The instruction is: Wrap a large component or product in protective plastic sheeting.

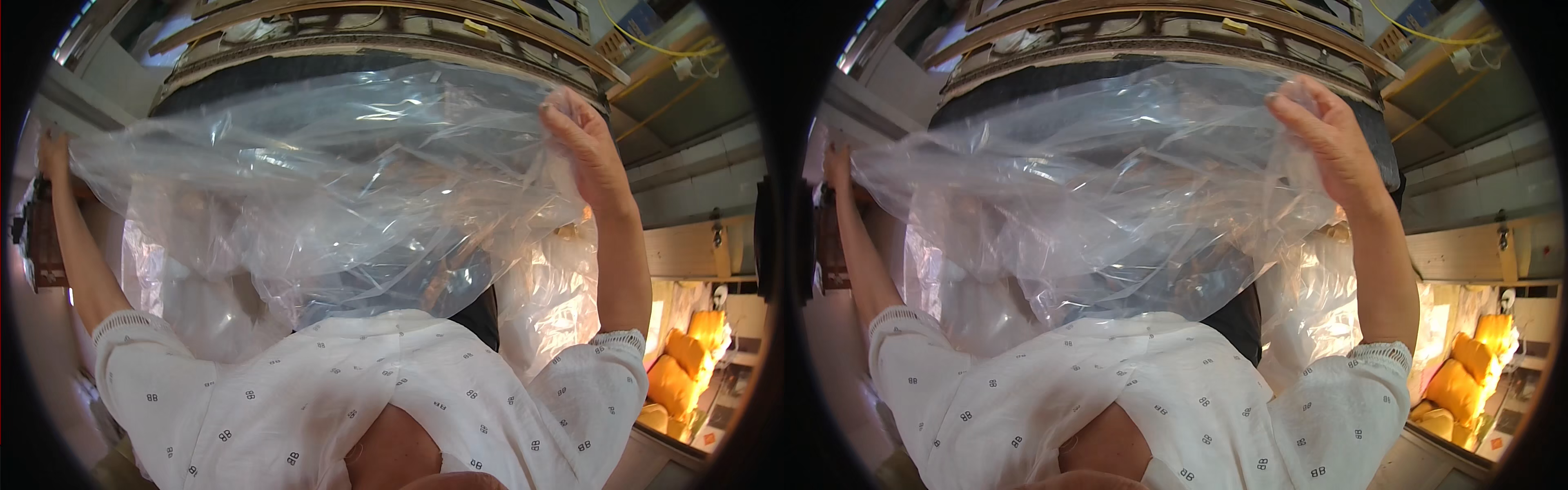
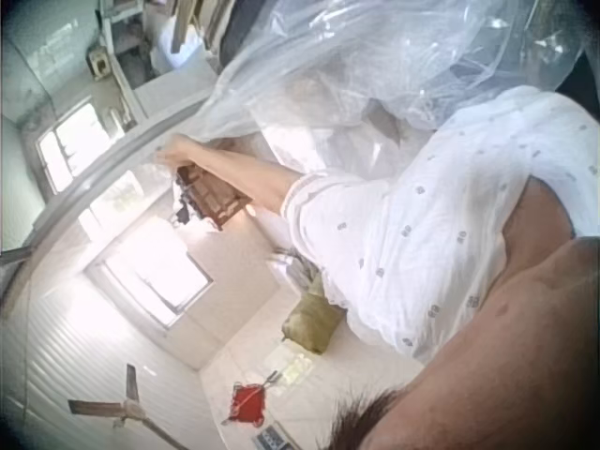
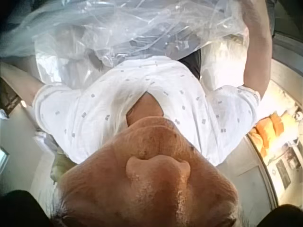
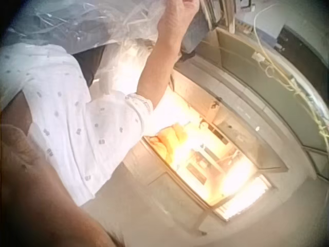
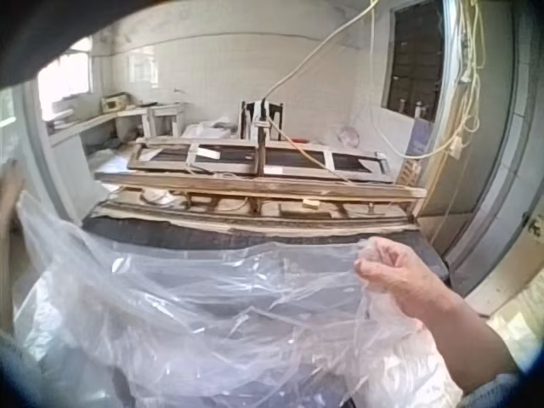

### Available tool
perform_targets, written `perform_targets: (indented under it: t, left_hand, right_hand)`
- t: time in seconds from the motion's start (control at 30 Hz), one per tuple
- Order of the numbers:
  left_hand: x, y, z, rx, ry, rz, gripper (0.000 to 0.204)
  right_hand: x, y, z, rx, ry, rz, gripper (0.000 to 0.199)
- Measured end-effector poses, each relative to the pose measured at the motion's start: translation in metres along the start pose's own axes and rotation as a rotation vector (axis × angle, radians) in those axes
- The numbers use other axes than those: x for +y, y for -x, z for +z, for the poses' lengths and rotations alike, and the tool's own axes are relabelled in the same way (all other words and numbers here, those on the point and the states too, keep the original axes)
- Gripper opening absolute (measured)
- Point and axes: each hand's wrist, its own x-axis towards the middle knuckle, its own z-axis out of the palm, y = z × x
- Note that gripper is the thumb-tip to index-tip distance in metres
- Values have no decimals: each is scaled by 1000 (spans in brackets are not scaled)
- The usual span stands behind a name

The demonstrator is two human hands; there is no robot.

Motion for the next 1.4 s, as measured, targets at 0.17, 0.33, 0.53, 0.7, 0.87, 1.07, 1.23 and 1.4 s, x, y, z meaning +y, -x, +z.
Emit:
perform_targets:
  t: [0.17,0.33,0.53,0.7,0.87,1.07,1.23,1.4]
  left_hand:
    - [328,159,-99,-840,1254,366,43]
    - [458,285,-181,-406,1413,834,26]
    - [441,290,-138,-798,1828,220,3]
    - [278,223,-32,-510,1156,93,26]
    - [-89,117,18,-198,822,-358,27]
    - [-140,17,28,-464,696,-3,26]
    - [-1,64,188,-532,654,227,26]
    - [109,115,241,-499,596,399,27]
  right_hand:
    - [3,9,15,13,-174,-84,12]
    - [2,17,-7,-43,-103,-270,15]
    - [59,30,-104,-158,742,-21,24]
    - [104,68,-132,-136,971,26,23]
    - [157,116,-72,-518,596,-49,24]
    - [143,176,-59,-103,-87,174,30]
    - [251,325,-153,-521,1109,379,19]
    - [265,508,-292,-720,1424,1596,53]
